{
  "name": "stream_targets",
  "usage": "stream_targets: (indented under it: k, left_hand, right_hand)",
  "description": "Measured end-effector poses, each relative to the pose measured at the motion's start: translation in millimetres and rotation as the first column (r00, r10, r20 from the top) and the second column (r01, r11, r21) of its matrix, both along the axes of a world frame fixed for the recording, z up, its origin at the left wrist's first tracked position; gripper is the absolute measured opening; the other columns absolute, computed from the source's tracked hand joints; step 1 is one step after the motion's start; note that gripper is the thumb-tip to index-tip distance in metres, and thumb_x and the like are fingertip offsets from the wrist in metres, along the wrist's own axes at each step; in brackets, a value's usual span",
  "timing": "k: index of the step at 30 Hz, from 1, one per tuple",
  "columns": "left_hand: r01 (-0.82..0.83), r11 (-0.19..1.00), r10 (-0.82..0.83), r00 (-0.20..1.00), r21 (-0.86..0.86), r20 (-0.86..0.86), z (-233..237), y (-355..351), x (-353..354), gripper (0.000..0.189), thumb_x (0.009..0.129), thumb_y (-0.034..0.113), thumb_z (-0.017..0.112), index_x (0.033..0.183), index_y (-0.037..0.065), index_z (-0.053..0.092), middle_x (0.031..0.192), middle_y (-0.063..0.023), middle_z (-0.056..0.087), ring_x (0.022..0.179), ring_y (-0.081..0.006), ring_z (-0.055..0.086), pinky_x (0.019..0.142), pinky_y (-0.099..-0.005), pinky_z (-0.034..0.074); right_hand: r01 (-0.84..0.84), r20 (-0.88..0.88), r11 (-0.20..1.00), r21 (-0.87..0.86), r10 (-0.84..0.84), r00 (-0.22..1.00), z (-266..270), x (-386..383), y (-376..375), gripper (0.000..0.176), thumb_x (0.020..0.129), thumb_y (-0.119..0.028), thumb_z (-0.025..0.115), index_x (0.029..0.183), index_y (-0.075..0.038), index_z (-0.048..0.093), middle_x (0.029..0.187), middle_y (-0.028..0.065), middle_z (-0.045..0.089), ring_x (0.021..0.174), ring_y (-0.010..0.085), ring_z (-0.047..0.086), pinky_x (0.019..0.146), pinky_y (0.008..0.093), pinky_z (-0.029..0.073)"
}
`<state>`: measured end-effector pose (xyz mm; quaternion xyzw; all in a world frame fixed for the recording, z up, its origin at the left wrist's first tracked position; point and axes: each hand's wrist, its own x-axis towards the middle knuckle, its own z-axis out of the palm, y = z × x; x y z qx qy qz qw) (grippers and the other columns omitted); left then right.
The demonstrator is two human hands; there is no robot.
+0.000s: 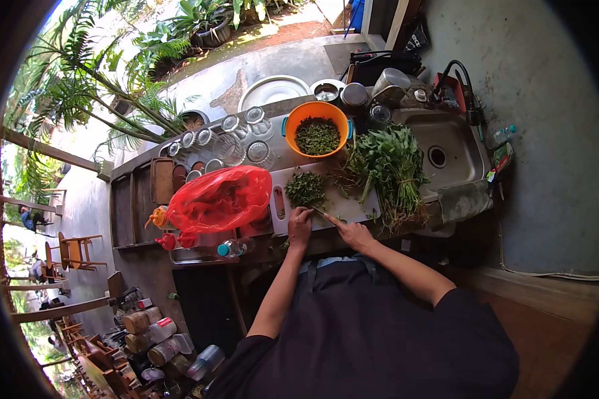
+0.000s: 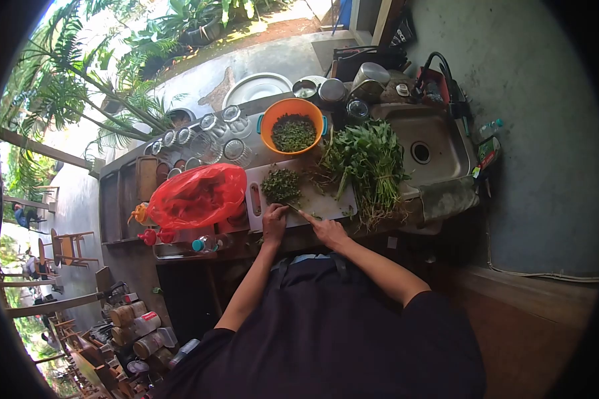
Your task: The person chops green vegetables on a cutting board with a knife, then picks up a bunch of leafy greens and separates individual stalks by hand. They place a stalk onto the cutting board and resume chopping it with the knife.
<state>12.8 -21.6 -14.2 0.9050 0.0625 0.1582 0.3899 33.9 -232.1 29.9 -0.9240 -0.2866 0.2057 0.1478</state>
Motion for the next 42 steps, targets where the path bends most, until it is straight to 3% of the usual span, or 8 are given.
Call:
stream_targets:
  k: [11, 13, 29, 35, 42]
  left_hand:
    - [0.009, 0.999, -0.009, 1.0, -0.046, -0.012, -2, 2, 3, 0.017, 0.081, 0.001, 0.067, 0.095, 0.005, 0.074, 0.093, -0.011, 0.065, 0.093, -0.031, 0.064, 0.082, -0.0401, 0.051]
    - [0.019, 0.999, -0.02, 1.0, -0.033, -0.015, 5, 3, 1, 0.016, 0.081, 0.002, 0.067, 0.095, 0.005, 0.074, 0.093, -0.0112, 0.065, 0.093, -0.0308, 0.064, 0.081, -0.0399, 0.051]
    - [0.066, 0.997, -0.066, 0.998, 0.03, -0.014, 5, 3, -2, 0.027, 0.078, -0.002, 0.067, 0.102, 0.006, 0.075, 0.097, -0.0115, 0.065, 0.094, -0.0303, 0.064, 0.082, -0.0396, 0.052]
    - [0.062, 0.998, -0.062, 0.998, 0.03, -0.011, 6, 3, -3, 0.026, 0.078, -0.003, 0.066, 0.1, 0.006, 0.074, 0.097, -0.0114, 0.065, 0.095, -0.0304, 0.064, 0.083, -0.0393, 0.052]
    - [0.068, 0.997, -0.068, 0.998, 0.032, -0.013, 5, 2, -2, 0.027, 0.078, -0.003, 0.064, 0.101, 0.006, 0.074, 0.097, -0.0102, 0.065, 0.095, -0.0295, 0.062, 0.084, -0.0393, 0.052]
  right_hand:
    - [-0.019, -0.002, 0.999, 0.042, 0.019, 1.0, 5, -8, -21, 0.072, 0.097, -0.022, 0.049, 0.155, -0.043, 0.013, 0.071, 0.0218, 0.065, 0.066, 0.0427, 0.065, 0.063, 0.0548, 0.054]
    - [-0.013, -0.043, 1.0, -0.015, 0.013, 0.999, 15, -6, -22, 0.072, 0.096, -0.02, 0.05, 0.155, -0.042, 0.015, 0.071, 0.0214, 0.064, 0.065, 0.042, 0.065, 0.063, 0.0542, 0.054]
    - [-0.042, -0.067, 0.999, 0.0, 0.042, 0.997, 45, 7, -13, 0.071, 0.094, -0.019, 0.053, 0.155, -0.038, 0.022, 0.073, 0.0205, 0.065, 0.067, 0.0409, 0.065, 0.067, 0.0531, 0.053]
    - [-0.062, -0.071, 0.998, -0.022, 0.061, 0.996, 40, 8, -10, 0.07, 0.094, -0.021, 0.053, 0.155, -0.039, 0.023, 0.074, 0.021, 0.066, 0.07, 0.0415, 0.065, 0.068, 0.0534, 0.053]
    - [0.024, -0.056, 1.0, 0.018, -0.023, 0.998, 14, 5, 1, 0.059, 0.101, -0.028, 0.044, 0.152, -0.047, 0.022, 0.073, 0.0231, 0.065, 0.07, 0.0447, 0.066, 0.066, 0.0558, 0.054]
